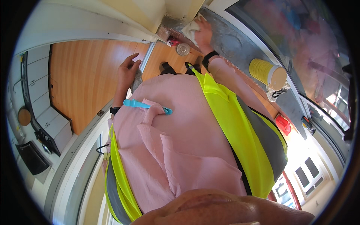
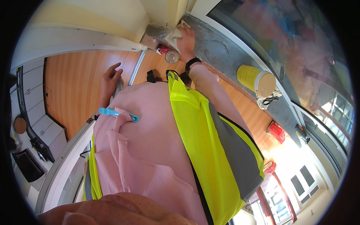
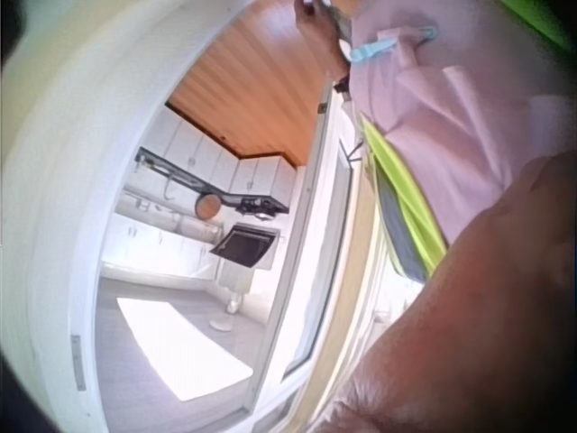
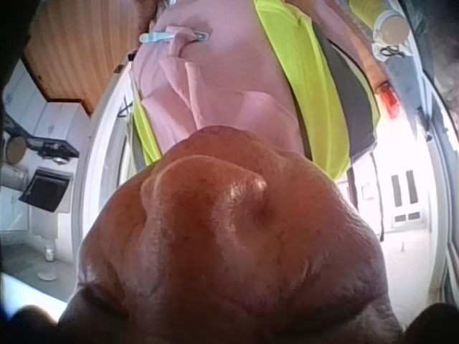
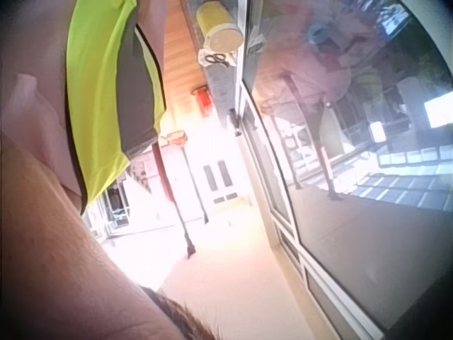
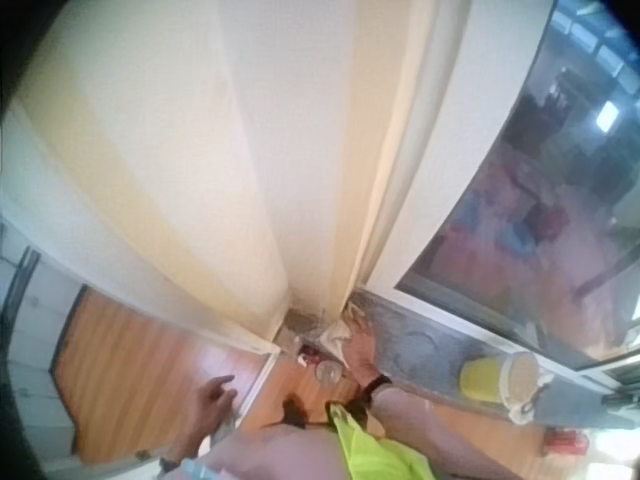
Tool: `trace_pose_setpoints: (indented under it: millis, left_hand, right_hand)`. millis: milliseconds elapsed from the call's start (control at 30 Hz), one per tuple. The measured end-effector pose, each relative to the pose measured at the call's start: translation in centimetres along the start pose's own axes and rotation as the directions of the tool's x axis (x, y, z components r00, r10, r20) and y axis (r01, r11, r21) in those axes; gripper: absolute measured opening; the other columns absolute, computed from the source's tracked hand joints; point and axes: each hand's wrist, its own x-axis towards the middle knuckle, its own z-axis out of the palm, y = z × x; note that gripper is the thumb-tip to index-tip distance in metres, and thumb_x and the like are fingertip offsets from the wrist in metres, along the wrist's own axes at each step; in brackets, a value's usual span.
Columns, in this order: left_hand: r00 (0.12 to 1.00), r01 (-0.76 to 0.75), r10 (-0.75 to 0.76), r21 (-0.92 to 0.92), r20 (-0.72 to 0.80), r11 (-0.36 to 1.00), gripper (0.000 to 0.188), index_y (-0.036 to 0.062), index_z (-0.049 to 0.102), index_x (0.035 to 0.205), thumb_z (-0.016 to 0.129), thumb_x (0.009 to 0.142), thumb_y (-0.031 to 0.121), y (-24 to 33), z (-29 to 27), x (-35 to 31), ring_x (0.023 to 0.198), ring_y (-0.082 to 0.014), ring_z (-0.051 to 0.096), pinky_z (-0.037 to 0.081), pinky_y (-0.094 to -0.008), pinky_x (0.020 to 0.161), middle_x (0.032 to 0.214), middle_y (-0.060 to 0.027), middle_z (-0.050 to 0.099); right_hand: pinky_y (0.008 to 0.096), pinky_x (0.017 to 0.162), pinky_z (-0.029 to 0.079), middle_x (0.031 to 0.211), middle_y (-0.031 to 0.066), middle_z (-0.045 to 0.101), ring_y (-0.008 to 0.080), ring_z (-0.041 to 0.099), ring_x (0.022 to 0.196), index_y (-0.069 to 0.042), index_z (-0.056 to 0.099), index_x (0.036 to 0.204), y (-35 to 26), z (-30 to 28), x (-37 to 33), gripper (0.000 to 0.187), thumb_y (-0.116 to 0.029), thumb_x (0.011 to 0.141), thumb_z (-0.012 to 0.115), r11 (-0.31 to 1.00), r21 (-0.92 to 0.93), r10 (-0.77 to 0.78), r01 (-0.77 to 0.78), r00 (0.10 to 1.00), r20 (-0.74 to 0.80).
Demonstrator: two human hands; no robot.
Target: The person wipes a windowsill and floor area with a cloth, then moves to the kitchen and wipes the countertop around the sink. They handle a small bottle of liquid and use a paper towel to dry the surface.
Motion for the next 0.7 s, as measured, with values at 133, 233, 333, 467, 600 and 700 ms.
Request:
trace_pose_setpoints:
  millis: [133,233,333,467,600,700]
  left_hand:
    - [1.000,0.004,-0.004,-0.013,0.016,1.000,0.035,0.0077,0.069,0.123,0.072,0.089,0.012,-0.2,-0.1,0.0,0.065,-0.0079,0.048,0.045,-0.0258,0.061,0.070,-0.0004,0.057]
    - [1.000,-0.024,0.024,0.012,-0.001,1.000,0.035,0.0078,0.068,0.123,0.072,0.089,0.013,-0.3,-0.2,0.1,0.065,-0.0080,0.048,0.045,-0.0259,0.061,0.070,-0.0003,0.057]
    - [1.000,0.004,-0.004,-0.050,0.006,0.999,0.035,0.0076,0.068,0.123,0.072,0.089,0.013,-0.3,-0.3,0.0,0.066,-0.0082,0.049,0.045,-0.0260,0.062,0.071,-0.0011,0.058]
    - [1.000,-0.025,0.025,0.044,-0.016,0.999,0.035,0.0087,0.068,0.124,0.072,0.090,0.014,-0.2,-0.9,-0.4,0.067,-0.0085,0.052,0.046,-0.0260,0.063,0.073,-0.0012,0.059]
    - [1.000,-0.003,0.003,-0.022,0.004,1.000,0.035,0.0082,0.068,0.124,0.072,0.090,0.014,-0.1,-0.9,-0.9,0.067,-0.0085,0.051,0.046,-0.0261,0.063,0.073,-0.0012,0.060]
    - [1.000,0.000,-0.001,0.015,0.011,1.000,0.035,0.0078,0.068,0.124,0.071,0.090,0.014,0.1,-1.0,-1.3,0.067,-0.0085,0.051,0.046,-0.0261,0.063,0.073,-0.0016,0.059]
  right_hand:
    - [0.0411,0.098,0.048,0.131,0.0106,0.062,0.0355,0.057,0.112,-0.012,0.071,0.109,-1.5,-0.3,-1.3,0.041,-0.003,0.070,0.061,0.982,0.103,0.145,-0.161,0.979,0.147]
    - [0.0416,0.098,0.048,0.127,0.0112,0.064,0.0358,0.057,0.111,-0.009,0.071,0.105,-1.5,-1.2,-1.1,0.038,-0.002,0.069,0.062,0.972,0.144,0.172,-0.184,0.981,0.092]
    - [0.0405,0.097,0.049,0.121,0.0102,0.066,0.0334,0.058,0.111,-0.009,0.072,0.103,-2.7,-1.0,-1.8,0.035,-0.003,0.070,0.062,0.996,0.028,0.087,-0.088,0.996,0.019]
    - [0.0405,0.096,0.049,0.116,0.0104,0.067,0.0314,0.058,0.110,-0.009,0.072,0.102,-5.4,0.0,-2.5,0.035,-0.002,0.069,0.063,0.985,0.168,0.001,-0.047,0.966,0.259]
    - [0.0401,0.097,0.048,0.116,0.0097,0.067,0.0315,0.058,0.110,-0.009,0.072,0.102,-6.9,2.6,1.6,0.035,-0.002,0.069,0.063,0.978,0.199,-0.079,0.054,0.990,0.120]
    - [0.0402,0.098,0.047,0.117,0.0100,0.067,0.0326,0.058,0.110,-0.010,0.072,0.103,-8.6,3.9,1.3,0.034,-0.004,0.071,0.063,0.981,0.171,-0.135,0.093,0.959,0.248]
